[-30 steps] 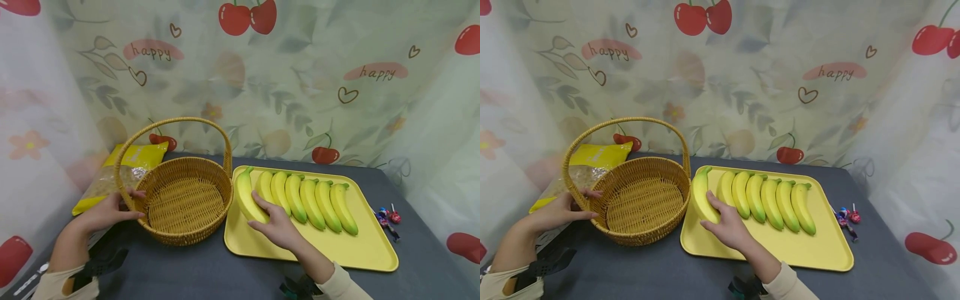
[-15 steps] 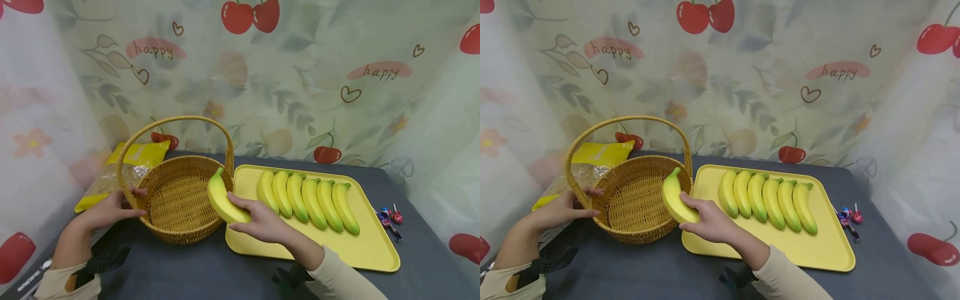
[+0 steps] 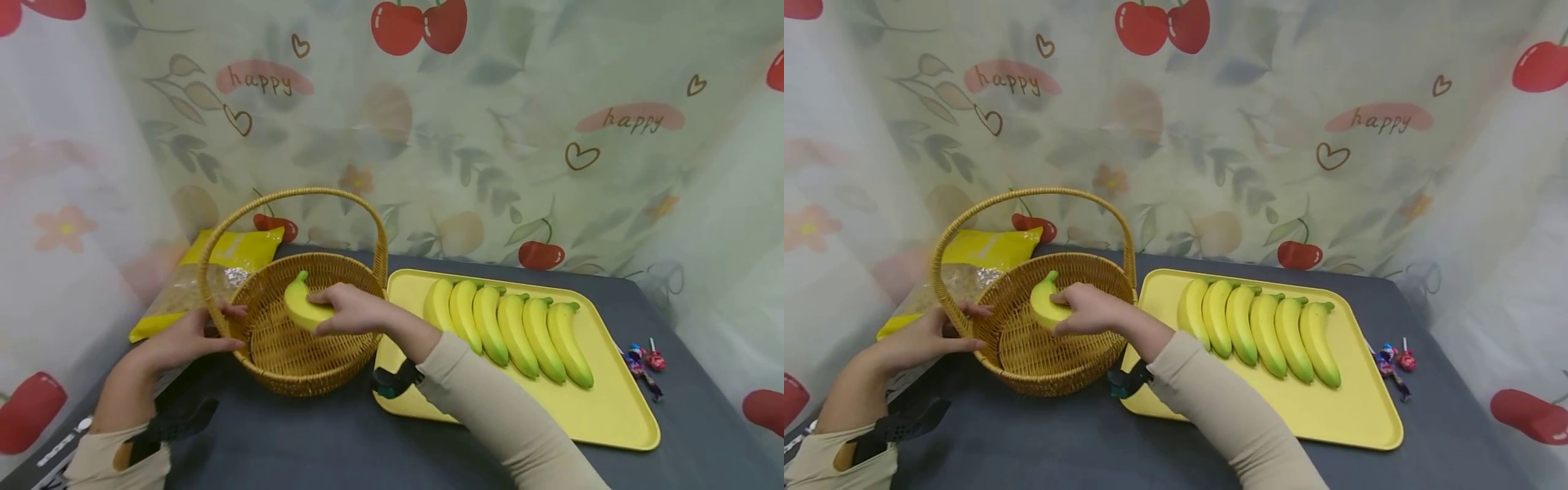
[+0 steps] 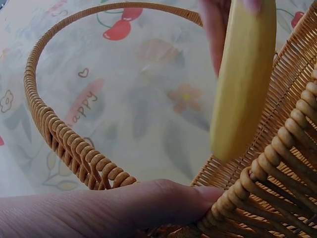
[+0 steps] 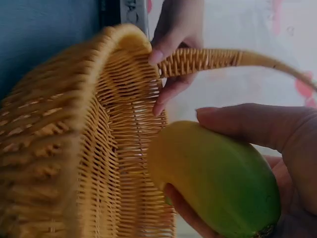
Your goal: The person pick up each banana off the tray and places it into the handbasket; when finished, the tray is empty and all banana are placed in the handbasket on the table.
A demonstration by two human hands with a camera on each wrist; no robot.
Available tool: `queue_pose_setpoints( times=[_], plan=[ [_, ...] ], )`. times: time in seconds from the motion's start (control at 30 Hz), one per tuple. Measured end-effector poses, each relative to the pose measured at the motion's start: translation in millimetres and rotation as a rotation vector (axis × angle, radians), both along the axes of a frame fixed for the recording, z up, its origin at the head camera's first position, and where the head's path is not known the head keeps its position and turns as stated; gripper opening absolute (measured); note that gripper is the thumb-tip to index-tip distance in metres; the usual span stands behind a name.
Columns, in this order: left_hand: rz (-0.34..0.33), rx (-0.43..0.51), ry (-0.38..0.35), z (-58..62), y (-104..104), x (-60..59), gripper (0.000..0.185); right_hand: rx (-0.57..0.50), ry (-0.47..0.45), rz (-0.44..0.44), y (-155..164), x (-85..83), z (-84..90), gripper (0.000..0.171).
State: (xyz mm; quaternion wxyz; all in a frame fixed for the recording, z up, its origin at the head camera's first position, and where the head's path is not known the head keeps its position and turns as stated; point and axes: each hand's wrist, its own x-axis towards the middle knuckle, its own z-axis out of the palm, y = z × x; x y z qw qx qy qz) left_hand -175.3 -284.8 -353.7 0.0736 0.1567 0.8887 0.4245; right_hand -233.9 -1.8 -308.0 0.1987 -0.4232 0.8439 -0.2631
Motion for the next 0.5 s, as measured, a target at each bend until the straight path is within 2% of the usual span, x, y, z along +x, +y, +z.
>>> queue_pose_setpoints(
  times=[0.2, 0.37, 0.5],
  plan=[
    [-0.006, 0.026, -0.020, -0.3, 1, 0.2, 0.043, 0.031, -0.054, 0.032, -43, -16.9, -14.7, 0.017],
    [-0.005, 0.033, -0.029, -1.4, 1, 1.1, 0.046, 0.037, -0.124, -0.009, -63, -22.7, -22.5, 0.011],
    [0.001, 0.024, -0.030, -0.2, 0, 1.7, 0.049, -0.015, -0.249, -0.065, -68, -27.9, -23.5, 0.016]
  ],
)
